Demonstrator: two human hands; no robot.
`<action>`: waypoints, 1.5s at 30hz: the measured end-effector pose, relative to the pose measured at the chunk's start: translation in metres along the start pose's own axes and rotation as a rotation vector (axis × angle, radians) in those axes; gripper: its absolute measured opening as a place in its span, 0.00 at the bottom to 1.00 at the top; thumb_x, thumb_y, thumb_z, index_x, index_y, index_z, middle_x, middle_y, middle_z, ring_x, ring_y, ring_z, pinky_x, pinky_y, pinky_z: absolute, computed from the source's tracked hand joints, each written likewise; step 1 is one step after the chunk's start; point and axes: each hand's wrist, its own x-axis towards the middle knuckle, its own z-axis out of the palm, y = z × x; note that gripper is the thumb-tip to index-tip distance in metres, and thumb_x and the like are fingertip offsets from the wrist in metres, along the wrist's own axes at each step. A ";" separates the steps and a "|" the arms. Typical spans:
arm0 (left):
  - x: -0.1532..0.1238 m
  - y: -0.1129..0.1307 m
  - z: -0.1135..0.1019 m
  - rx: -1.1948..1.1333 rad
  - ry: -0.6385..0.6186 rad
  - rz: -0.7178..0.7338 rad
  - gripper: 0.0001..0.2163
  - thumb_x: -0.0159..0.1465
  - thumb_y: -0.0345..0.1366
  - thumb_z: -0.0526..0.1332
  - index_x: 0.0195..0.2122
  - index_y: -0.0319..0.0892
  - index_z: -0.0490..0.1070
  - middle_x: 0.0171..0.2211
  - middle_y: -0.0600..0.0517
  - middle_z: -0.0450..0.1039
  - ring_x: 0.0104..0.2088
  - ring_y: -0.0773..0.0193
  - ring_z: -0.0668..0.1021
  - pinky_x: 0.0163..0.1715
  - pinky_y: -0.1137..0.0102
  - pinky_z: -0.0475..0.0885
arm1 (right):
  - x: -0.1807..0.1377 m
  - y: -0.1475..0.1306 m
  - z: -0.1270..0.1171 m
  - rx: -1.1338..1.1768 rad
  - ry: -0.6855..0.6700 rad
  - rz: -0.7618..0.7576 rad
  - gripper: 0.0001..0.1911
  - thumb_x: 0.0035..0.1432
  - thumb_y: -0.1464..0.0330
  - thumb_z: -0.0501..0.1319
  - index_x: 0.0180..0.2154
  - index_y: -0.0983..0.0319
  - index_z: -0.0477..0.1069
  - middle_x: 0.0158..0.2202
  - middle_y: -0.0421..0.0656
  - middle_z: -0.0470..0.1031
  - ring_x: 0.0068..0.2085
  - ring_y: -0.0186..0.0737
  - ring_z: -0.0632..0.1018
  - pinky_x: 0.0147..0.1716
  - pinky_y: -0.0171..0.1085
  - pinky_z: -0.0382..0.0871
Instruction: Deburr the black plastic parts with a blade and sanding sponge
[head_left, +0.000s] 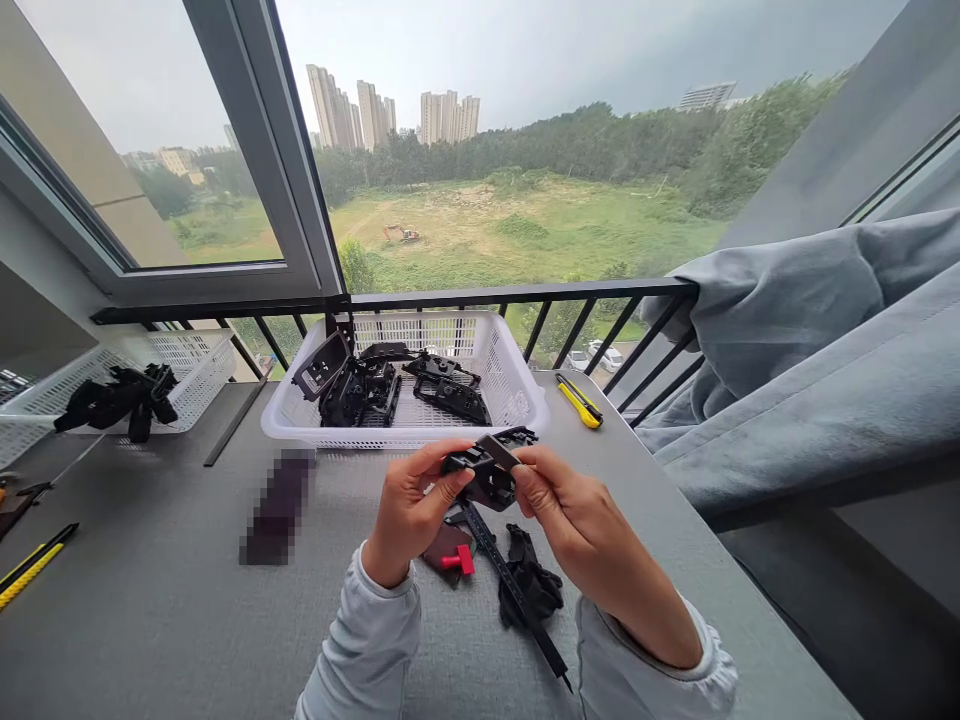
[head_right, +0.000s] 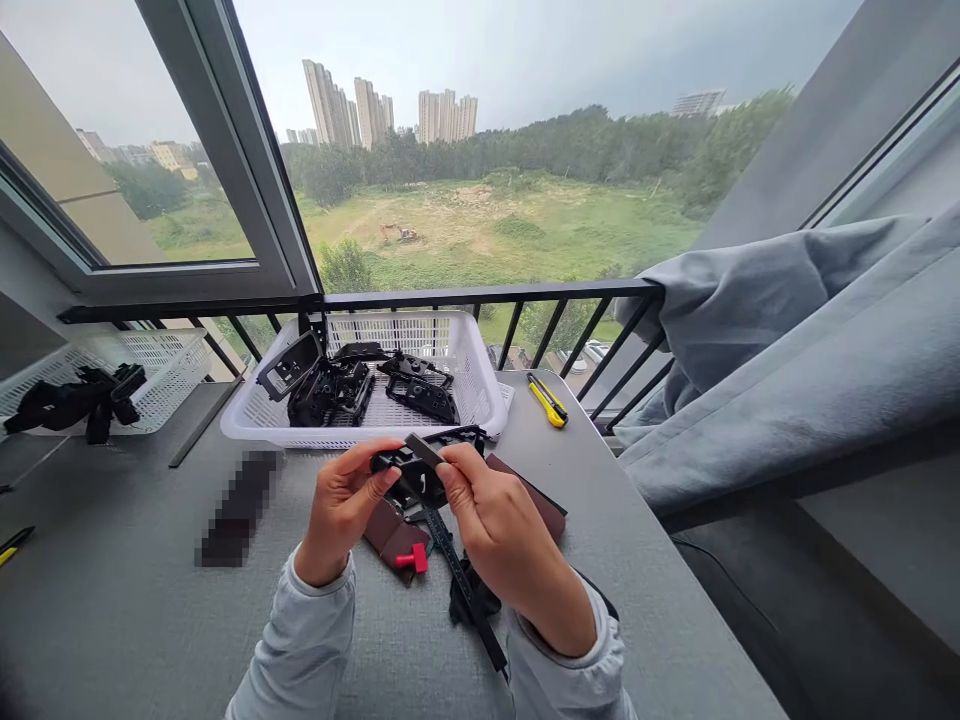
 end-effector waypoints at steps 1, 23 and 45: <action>0.000 0.000 -0.001 0.020 -0.016 0.000 0.09 0.60 0.35 0.66 0.42 0.42 0.78 0.35 0.49 0.82 0.31 0.64 0.81 0.32 0.73 0.77 | 0.000 0.000 -0.001 -0.017 0.002 0.004 0.14 0.68 0.60 0.46 0.36 0.58 0.65 0.19 0.34 0.62 0.19 0.34 0.65 0.20 0.32 0.60; -0.003 -0.001 -0.008 0.146 -0.245 -0.035 0.10 0.61 0.30 0.64 0.44 0.43 0.74 0.33 0.51 0.81 0.32 0.64 0.83 0.34 0.74 0.77 | -0.010 0.000 -0.009 -0.244 -0.163 -0.009 0.14 0.68 0.63 0.45 0.36 0.57 0.66 0.24 0.38 0.71 0.24 0.38 0.72 0.25 0.34 0.59; 0.000 0.000 -0.004 0.062 0.077 -0.187 0.05 0.57 0.37 0.64 0.32 0.42 0.71 0.24 0.56 0.69 0.24 0.70 0.70 0.24 0.76 0.64 | 0.006 0.005 -0.004 -0.074 -0.050 0.039 0.13 0.66 0.62 0.48 0.36 0.59 0.69 0.24 0.39 0.71 0.26 0.39 0.72 0.27 0.35 0.63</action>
